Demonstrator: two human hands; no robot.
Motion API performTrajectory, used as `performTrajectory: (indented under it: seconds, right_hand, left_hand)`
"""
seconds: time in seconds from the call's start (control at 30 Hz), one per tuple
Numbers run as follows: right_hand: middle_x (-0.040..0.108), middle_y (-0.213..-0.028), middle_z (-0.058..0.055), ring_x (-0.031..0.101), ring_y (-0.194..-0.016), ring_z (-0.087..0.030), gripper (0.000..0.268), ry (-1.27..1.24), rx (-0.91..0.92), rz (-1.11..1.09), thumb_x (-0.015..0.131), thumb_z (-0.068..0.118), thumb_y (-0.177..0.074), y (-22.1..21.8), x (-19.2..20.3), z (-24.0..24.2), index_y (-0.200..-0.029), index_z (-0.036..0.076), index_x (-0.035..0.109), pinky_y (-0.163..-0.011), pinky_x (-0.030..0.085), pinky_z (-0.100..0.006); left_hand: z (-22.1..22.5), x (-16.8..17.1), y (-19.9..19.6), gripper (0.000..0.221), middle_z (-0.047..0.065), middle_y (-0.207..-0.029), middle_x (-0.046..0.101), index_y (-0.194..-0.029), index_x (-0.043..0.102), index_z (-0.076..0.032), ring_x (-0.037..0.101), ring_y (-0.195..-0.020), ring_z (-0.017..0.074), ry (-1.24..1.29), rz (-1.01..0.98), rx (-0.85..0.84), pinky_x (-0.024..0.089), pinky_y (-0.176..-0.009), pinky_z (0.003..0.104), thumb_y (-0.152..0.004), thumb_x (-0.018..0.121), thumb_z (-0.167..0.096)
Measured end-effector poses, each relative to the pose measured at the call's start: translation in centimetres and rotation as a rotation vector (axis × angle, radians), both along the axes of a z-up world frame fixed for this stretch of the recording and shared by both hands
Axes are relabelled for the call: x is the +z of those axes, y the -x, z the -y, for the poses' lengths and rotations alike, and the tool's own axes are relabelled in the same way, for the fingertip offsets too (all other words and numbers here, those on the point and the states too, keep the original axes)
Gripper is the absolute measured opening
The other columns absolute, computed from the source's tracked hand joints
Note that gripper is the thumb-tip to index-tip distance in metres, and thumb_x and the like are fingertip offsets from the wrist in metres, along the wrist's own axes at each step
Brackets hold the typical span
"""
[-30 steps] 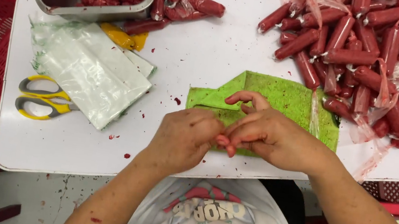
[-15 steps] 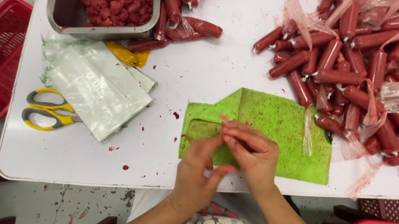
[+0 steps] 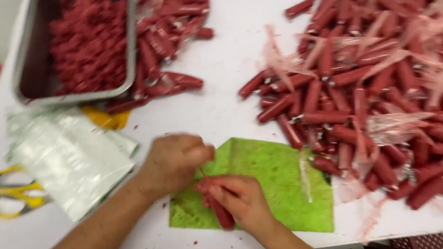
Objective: The person places small portions of red meat mixture into clear plastic sleeves on a table and ties the ends of the sleeves by hand.
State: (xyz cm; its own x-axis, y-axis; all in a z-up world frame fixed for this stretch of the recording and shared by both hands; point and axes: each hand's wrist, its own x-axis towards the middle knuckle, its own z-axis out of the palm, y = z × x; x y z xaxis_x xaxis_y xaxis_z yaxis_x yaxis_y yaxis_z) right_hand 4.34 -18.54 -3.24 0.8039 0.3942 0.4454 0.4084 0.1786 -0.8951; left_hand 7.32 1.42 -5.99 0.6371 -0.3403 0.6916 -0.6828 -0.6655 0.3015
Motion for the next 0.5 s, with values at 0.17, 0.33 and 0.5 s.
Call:
performTrajectory:
  seconds: [0.17,0.33,0.5]
  right_hand:
    - [0.079,-0.092,-0.018,0.075,-0.074,-0.022,0.018,-0.040,-0.330,-0.576,0.079,0.012,-0.082,-6.1,9.9,1.8,-0.090,-0.003,0.073,-0.071,0.065,-0.036]
    - [0.051,-0.134,-0.026,0.048,-0.125,-0.047,0.052,0.640,-0.779,0.372,0.073,0.033,-0.101,-13.9,10.4,10.7,-0.140,0.004,0.054,-0.105,0.037,-0.055]
    - [0.065,-0.131,-0.020,0.058,-0.125,-0.041,0.064,0.673,-0.209,0.131,0.078,0.024,-0.083,-5.2,5.7,6.3,-0.142,0.008,0.056,-0.107,0.045,-0.054]
  left_hand:
    - [-0.7,4.1,-10.3,0.055,0.011,-0.115,0.063,-0.137,0.061,-0.023,0.063,-0.107,0.0340,-0.181,-0.203,0.383,0.054,-0.084,0.047,-0.085,0.077,-0.031]
    - [-4.7,4.6,-12.4,0.057,0.009,-0.121,0.064,-0.130,0.065,-0.021,0.055,-0.122,0.0299,-0.624,-0.553,0.558,0.052,-0.091,0.045,-0.081,0.077,-0.047]
    - [-7.6,1.5,-11.4,0.017,0.002,-0.105,0.068,-0.109,0.067,-0.024,0.068,-0.103,0.0253,-0.517,-0.346,0.627,0.057,-0.084,0.038,-0.092,0.067,-0.028]
